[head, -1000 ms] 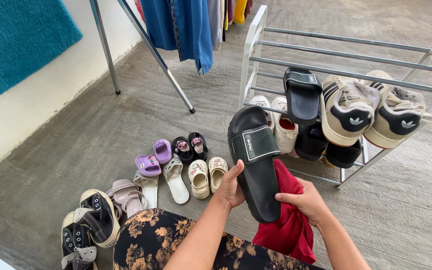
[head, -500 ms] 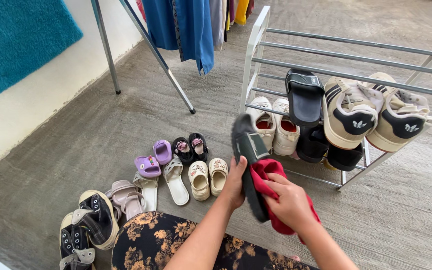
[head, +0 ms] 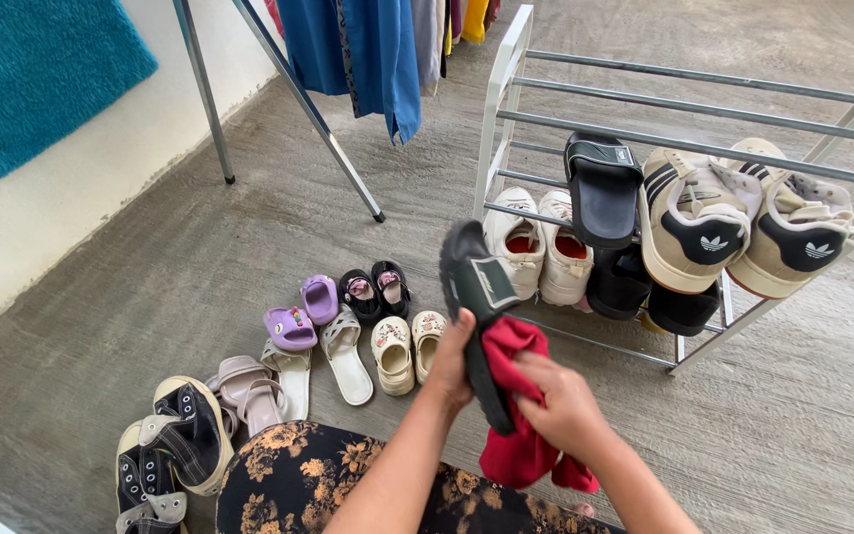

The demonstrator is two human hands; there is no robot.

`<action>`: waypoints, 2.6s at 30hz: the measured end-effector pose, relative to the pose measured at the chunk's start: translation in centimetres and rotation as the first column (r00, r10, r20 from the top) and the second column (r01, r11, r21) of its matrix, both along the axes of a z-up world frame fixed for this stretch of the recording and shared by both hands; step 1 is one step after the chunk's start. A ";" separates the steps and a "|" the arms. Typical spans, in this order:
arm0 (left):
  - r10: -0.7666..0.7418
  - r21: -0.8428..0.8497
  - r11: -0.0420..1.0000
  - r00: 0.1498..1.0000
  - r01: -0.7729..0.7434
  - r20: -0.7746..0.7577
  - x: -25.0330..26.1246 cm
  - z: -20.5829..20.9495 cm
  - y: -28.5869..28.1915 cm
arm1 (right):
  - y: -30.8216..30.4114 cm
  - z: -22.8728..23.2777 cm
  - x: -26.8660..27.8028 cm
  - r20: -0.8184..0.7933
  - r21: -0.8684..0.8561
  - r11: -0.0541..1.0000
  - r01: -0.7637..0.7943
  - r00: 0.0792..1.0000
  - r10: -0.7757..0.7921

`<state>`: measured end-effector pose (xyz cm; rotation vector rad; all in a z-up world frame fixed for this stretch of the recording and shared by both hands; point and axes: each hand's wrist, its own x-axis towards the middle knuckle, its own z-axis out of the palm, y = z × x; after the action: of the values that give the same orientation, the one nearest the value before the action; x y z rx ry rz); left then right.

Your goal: The person cleans various shoes and sandals with a red cloth, handling them one by one near a shoe rack.

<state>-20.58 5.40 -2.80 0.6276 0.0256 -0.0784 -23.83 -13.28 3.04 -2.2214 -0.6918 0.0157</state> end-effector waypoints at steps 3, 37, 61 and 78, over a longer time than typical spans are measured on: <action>0.150 0.074 0.987 0.987 -0.146 -0.055 1.2 -0.3 2.3 | -1.8 -3.3 -0.7 -0.112 -0.119 0.992 -0.042 0.993 0.029; -0.329 0.517 0.816 0.943 0.257 0.049 -1.6 0.7 -3.5 | -8.1 -4.0 -0.2 0.435 0.440 0.783 0.440 0.658 -0.615; -0.450 0.798 0.513 0.891 0.315 -0.062 -2.7 1.8 -5.4 | -8.9 -3.1 -0.5 0.430 0.346 0.808 0.476 0.685 -0.588; -0.284 0.883 0.442 0.958 0.159 -0.030 -2.6 0.7 -4.5 | -6.8 -0.7 -0.6 0.488 0.312 0.857 0.410 0.706 -0.514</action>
<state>-23.19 0.89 -2.08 1.7126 -0.1548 -0.2995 -24.43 -20.12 2.35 -2.1603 -0.3752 -0.9581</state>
